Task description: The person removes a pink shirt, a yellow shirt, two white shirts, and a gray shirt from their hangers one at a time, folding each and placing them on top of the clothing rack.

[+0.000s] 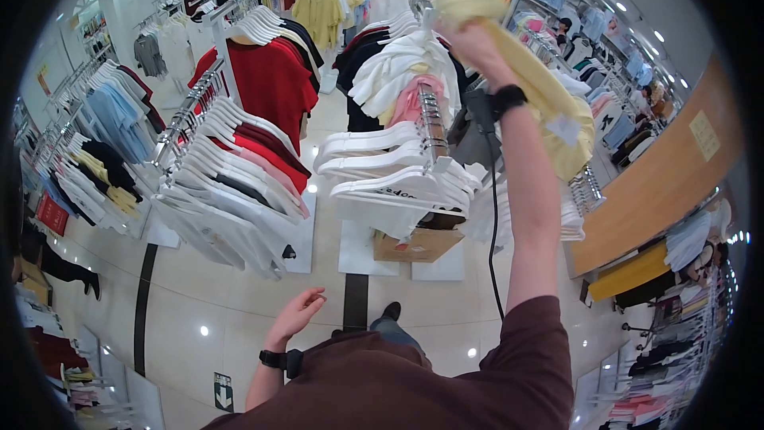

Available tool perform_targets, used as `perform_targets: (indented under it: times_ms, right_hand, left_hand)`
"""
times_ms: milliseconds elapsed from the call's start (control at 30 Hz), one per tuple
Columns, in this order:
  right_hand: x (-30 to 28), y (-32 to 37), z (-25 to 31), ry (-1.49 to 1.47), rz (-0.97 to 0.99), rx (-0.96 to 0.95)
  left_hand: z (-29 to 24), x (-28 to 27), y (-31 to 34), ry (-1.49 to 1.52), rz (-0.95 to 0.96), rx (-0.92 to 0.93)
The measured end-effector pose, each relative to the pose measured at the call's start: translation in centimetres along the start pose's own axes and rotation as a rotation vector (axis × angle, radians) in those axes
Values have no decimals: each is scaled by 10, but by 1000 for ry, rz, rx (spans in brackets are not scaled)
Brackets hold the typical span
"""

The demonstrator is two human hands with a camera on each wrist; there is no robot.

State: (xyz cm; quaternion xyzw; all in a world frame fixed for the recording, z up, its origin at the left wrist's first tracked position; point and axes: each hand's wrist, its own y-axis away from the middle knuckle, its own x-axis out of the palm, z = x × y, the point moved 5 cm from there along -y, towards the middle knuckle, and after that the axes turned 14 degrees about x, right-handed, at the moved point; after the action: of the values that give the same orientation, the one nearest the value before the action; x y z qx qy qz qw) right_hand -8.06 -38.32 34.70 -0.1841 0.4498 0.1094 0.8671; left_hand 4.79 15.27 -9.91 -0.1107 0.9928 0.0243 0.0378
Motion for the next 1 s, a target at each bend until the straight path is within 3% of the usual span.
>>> perform_targets:
  times_ms: [67,200,267,300,367,400,467,533,600,700,800,867,933,967,1000]
  right_hand:
    - [55,11,21,198,61,-293]
    - [86,16,16,120,61,-333]
    - [87,9,-20,13,120,-186]
    - [90,7,-41,17,123,-181]
    - [86,3,-81,-335,55,-158]
    - [84,15,-91,-328,55,-149]
    - [77,48,-125,-558,-19,91]
    - [96,60,-173,-544,61,189]
    - [132,66,-224,-399,256,243]
    - [181,76,-271,-157,258,189]
    - [211,83,-285,-188,425,380]
    - [210,88,-278,-230,490,400]
    - [213,90,-291,-257,606,523]
    - [190,101,-271,-208,625,606]
    - [199,101,-287,-223,623,617]
  left_hand:
    - [9,-5,5,-29,-13,1]
    - [41,-2,26,20,-88,-69]
    - [66,1,34,89,-64,-118]
    - [68,1,35,93,-60,-123]
    - [69,6,35,172,-31,-190]
    - [70,7,30,178,-22,-194]
    - [70,4,15,222,-2,-228]
    - [65,-5,-13,257,0,-193]
    - [44,-24,-56,258,-119,-121]
    - [-15,-49,-124,192,-259,64]
    - [-70,-70,-191,120,-403,226]
    - [-116,-71,-238,69,-456,319]
    - [-129,-78,-296,-56,-375,418]
    - [-124,-86,-325,-68,-361,413]
    - [-116,-94,-355,-222,-320,381]
